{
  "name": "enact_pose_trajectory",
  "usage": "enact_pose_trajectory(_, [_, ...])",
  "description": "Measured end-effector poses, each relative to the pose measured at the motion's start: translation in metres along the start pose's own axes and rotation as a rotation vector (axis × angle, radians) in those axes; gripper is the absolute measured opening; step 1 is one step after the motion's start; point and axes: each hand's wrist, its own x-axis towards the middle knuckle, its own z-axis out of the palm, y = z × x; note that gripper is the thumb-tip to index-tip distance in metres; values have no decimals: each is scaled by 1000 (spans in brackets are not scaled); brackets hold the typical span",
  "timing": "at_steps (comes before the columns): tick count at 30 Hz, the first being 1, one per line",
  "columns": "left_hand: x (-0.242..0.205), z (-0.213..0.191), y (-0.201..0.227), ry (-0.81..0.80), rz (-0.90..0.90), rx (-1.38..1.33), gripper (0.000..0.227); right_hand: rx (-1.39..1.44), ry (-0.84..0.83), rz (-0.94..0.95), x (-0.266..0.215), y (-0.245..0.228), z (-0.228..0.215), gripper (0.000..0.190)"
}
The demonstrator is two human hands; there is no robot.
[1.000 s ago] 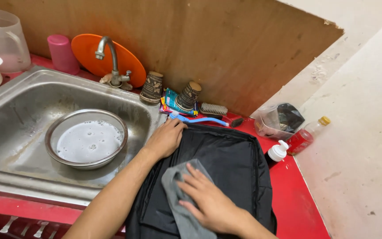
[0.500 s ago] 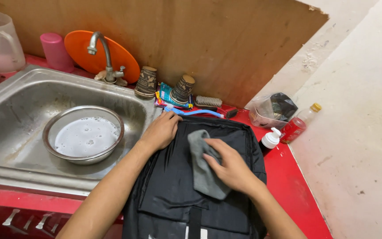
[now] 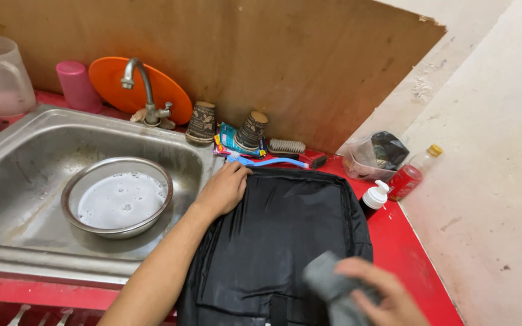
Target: Cleaning the exterior surface of a black backpack using foam cleaner, a brush, and a cloth.
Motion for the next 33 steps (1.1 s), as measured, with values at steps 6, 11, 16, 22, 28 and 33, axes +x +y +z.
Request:
enact_pose_trajectory(6, [-3,-3,4,-25,-14,-22,32,-458,688,275,-7,26,-63,38])
enact_pose_trajectory(11, [-2,-6,8,-95,-84,-42,33,-421,518,150,52,1,-22,37])
enact_pose_trajectory(16, [0,0,0,-21,-36,-30,31,-509,-83,-243,151,4,78,48])
enact_pose_trajectory(22, [-3,-8,6,-31,-34,-52,30,-331,-380,-583,99,-53,150,34])
enact_pose_trajectory(28, [-4,-5,7,41,4,-37,31,-115,-345,-292,57,88,248,26])
enact_pose_trajectory(33, [-4,-4,7,25,10,6,32,-168,-71,-58,48,-54,-30,26])
